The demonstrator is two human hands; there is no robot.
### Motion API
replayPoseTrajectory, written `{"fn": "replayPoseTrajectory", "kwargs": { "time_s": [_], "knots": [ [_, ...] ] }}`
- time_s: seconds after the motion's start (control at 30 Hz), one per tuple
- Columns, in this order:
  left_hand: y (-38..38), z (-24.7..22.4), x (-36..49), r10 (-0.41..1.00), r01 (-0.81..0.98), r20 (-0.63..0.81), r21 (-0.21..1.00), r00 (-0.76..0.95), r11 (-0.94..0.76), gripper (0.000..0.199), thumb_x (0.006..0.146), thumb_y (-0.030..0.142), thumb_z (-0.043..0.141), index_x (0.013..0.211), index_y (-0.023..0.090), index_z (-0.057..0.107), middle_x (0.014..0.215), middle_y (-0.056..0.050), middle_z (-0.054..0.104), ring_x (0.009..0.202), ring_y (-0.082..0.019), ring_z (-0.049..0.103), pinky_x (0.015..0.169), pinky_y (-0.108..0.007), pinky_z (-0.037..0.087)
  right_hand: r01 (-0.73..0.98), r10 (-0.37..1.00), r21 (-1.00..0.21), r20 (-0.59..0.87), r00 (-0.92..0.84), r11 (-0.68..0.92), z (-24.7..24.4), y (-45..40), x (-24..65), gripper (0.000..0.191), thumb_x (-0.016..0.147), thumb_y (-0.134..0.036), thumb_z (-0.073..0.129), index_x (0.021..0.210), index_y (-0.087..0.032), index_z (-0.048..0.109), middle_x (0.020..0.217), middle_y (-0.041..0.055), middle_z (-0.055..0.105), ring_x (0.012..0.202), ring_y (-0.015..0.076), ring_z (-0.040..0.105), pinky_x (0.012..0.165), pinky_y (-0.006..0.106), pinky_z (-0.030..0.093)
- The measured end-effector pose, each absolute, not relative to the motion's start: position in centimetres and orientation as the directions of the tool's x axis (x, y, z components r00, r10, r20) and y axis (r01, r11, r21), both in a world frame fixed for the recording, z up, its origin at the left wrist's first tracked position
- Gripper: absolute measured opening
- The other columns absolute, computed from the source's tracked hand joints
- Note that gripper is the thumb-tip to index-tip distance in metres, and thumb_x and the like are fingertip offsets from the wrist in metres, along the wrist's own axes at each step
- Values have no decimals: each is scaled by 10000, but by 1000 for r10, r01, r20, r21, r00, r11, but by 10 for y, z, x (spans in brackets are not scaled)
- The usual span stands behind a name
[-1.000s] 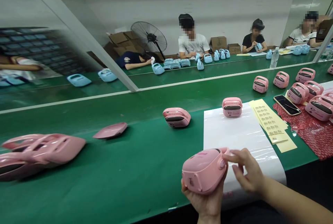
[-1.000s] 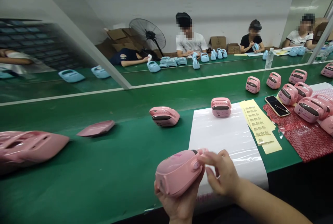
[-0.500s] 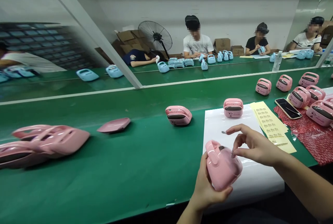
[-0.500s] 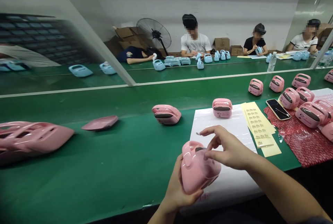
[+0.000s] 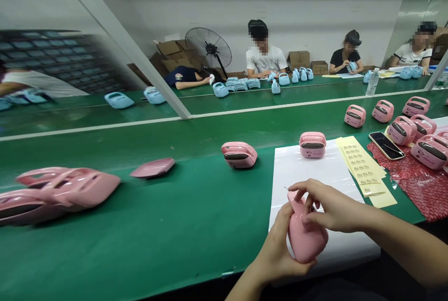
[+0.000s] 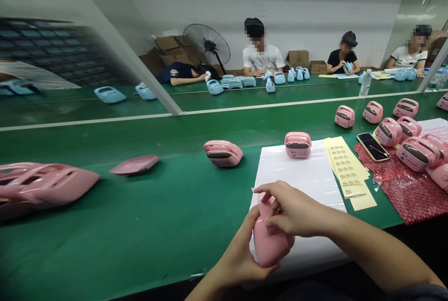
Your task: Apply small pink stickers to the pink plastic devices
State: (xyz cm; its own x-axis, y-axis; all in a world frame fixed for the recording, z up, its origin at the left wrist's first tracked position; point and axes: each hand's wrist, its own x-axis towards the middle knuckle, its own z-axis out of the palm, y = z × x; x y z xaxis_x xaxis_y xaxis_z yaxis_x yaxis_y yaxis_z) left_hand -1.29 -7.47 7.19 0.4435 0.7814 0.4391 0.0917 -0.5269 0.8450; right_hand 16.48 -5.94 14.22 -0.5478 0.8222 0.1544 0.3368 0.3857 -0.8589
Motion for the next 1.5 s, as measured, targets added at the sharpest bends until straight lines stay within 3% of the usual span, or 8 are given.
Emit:
{"fn": "replayPoseTrajectory", "kwargs": {
  "time_s": [0.23,0.43,0.57,0.77,0.93,1.13,1.3,1.5],
  "knots": [
    [-76,71,-14,782,111,421,846,460,-521,916,483,134,777,1300,320,408,1178,-88,547,990,-358,565,821,-520,480,279,810,-842,271,-520,461,133,-67,165,670,691,70,522,1263,-255,396,1032,44,509,810,130,581,773,319,521],
    [-77,70,-13,786,96,412,857,462,-506,985,478,116,768,1349,318,355,1239,-100,524,1063,-387,531,890,-571,426,347,758,-724,365,-541,596,126,-74,167,668,741,55,475,1308,-268,330,1029,51,502,862,144,578,809,327,525],
    [-80,69,-11,779,71,394,871,487,-485,993,494,97,759,1360,315,324,1246,-105,519,1076,-370,537,893,-538,445,374,697,-609,466,-545,699,121,-80,167,616,802,-11,468,1345,-237,285,1010,69,552,892,160,597,828,335,529],
    [-82,69,-12,764,72,447,841,466,-536,1009,500,105,771,1384,288,320,1293,-130,500,1172,-402,466,967,-568,376,467,528,-302,692,-492,831,107,-93,162,568,905,-102,376,1425,-164,156,1295,199,494,1157,239,527,884,368,522],
    [-82,74,-9,792,92,407,863,455,-497,990,469,104,781,1342,314,363,1259,-100,527,1102,-380,523,932,-540,415,535,618,-398,714,-330,745,101,-98,153,586,908,-149,393,1434,-197,139,1305,180,444,1214,247,468,937,399,500],
    [-83,75,-6,811,24,417,884,410,-467,968,441,77,775,1316,306,430,1230,-106,548,1143,-413,483,954,-594,364,445,641,-496,715,-279,746,102,-98,146,634,855,-66,393,1424,-234,170,1128,129,505,1022,207,564,818,337,558],
    [-83,71,-10,803,32,433,873,410,-487,986,433,91,796,1319,320,431,1237,-108,562,1125,-417,500,940,-589,380,474,567,-387,753,-333,791,102,-93,149,638,854,-101,417,1420,-232,153,1045,111,559,886,222,560,738,402,524],
    [-84,67,-12,757,130,479,801,445,-584,1019,468,130,791,1368,304,348,1262,-107,544,1138,-397,498,964,-541,377,421,496,-312,739,-455,852,109,-91,155,666,840,-59,397,1432,-175,116,974,109,578,806,206,533,694,359,494]
  ]
}}
